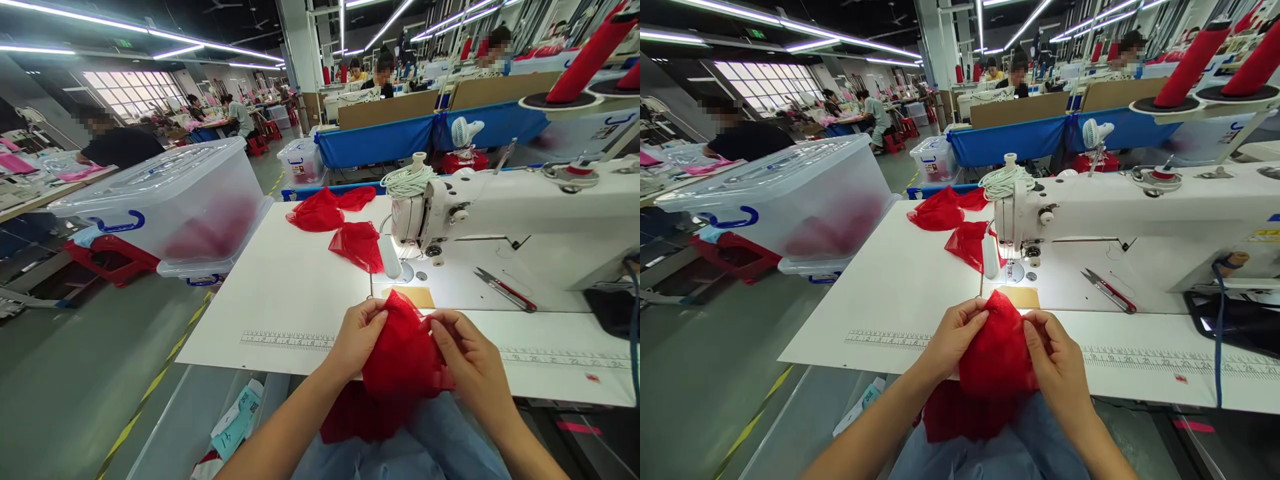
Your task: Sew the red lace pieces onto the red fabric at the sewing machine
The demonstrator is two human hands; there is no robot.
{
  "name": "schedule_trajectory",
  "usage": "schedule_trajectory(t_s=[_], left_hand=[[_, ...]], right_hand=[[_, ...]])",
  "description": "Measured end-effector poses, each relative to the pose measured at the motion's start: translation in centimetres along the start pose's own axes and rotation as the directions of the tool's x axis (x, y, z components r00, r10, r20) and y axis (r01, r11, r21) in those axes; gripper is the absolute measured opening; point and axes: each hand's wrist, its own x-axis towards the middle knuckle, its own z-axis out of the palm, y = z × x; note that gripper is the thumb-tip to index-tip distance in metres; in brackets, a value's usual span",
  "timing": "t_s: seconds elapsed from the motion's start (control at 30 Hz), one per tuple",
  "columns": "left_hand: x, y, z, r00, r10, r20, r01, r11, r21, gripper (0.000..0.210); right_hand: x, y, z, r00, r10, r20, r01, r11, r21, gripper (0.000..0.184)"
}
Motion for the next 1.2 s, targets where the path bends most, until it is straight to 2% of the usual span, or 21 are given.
schedule_trajectory(t_s=[0.07,0.13,0.17,0.2,0.27,0.3,0.33,0.4,0.47,0.5,0.57,0.63,0.7,0.8,0.93,1.0,1.07,1.13,1.2], left_hand=[[-0.2,0.1,0.2,0.999,0.044,-0.008,-0.043,0.996,0.081,0.024],[-0.9,0.5,0.5,0.991,0.131,0.019,-0.132,0.968,0.213,0.027],[-1.4,0.7,0.7,0.982,0.179,0.064,-0.190,0.940,0.283,0.029],[-2.0,0.9,1.0,0.969,0.217,0.122,-0.246,0.907,0.342,0.031],[-3.3,1.2,1.6,0.944,0.258,0.207,-0.325,0.842,0.432,0.034],[-4.0,1.2,1.8,0.943,0.259,0.208,-0.328,0.819,0.471,0.035],[-4.5,1.1,1.9,0.950,0.253,0.183,-0.311,0.804,0.507,0.035],[-4.9,0.8,1.7,0.962,0.232,0.145,-0.273,0.779,0.564,0.036],[-4.1,0.4,0.8,0.956,0.225,0.189,-0.293,0.719,0.630,0.036],[-3.2,0.3,0.0,0.946,0.228,0.232,-0.325,0.666,0.671,0.032],[-0.4,0.4,-1.8,0.934,0.255,0.248,-0.344,0.469,0.813,0.028],[2.9,0.8,-3.8,0.940,0.273,0.204,-0.306,0.417,0.856,0.031],[5.9,1.3,-5.4,0.938,0.292,0.187,-0.293,0.378,0.878,0.034],[8.0,2.0,-6.8,0.943,0.267,0.198,-0.280,0.318,0.906,0.026],[6.3,2.2,-6.9,0.954,0.175,0.242,-0.284,0.276,0.918,0.018],[4.9,2.5,-6.8,0.953,0.135,0.271,-0.299,0.280,0.912,0.023],[4.1,3.0,-6.6,0.959,0.153,0.240,-0.275,0.284,0.919,0.026],[4.2,3.3,-6.4,0.963,0.201,0.182,-0.236,0.292,0.927,0.023],[4.9,3.1,-6.0,0.963,0.230,0.144,-0.213,0.316,0.924,0.012]], right_hand=[[0.4,0.6,0.0,0.990,-0.125,-0.073,0.114,0.984,-0.138,0.033],[1.0,0.7,-0.4,0.970,-0.237,-0.059,0.220,0.953,-0.210,0.040],[1.3,0.6,-0.8,0.966,-0.258,0.020,0.257,0.946,-0.196,0.043],[1.6,0.3,-1.2,0.958,-0.244,0.148,0.266,0.952,-0.152,0.043],[1.9,-0.4,-2.1,0.900,-0.154,0.408,0.194,0.979,-0.057,0.032],[1.9,-0.7,-2.5,0.871,-0.117,0.478,0.148,0.989,-0.028,0.027],[1.9,-0.8,-2.9,0.866,-0.093,0.491,0.113,0.994,-0.011,0.027],[1.8,-0.7,-3.3,0.921,-0.090,0.379,0.089,0.996,0.020,0.028],[1.7,0.0,-3.3,0.976,-0.091,0.198,0.084,0.996,0.042,0.026],[1.7,0.4,-3.1,0.988,-0.076,0.132,0.072,0.997,0.035,0.026],[1.9,1.1,-2.5,0.995,-0.052,0.080,0.055,0.998,-0.031,0.026],[2.0,1.7,-1.7,0.989,-0.078,0.123,0.097,0.984,-0.152,0.027],[2.2,2.1,-1.0,0.959,-0.144,0.243,0.205,0.947,-0.249,0.027],[2.4,2.5,-0.8,0.902,-0.197,0.383,0.325,0.896,-0.303,0.029],[2.4,2.4,-1.2,0.884,-0.233,0.406,0.358,0.895,-0.266,0.028],[2.3,2.0,-1.2,0.885,-0.274,0.375,0.372,0.903,-0.217,0.027],[2.0,1.4,-0.8,0.894,-0.305,0.329,0.368,0.919,-0.146,0.026],[1.6,0.9,-0.3,0.915,-0.276,0.296,0.307,0.949,-0.065,0.026],[1.3,0.4,0.2,0.945,-0.163,0.285,0.171,0.985,-0.003,0.025]])
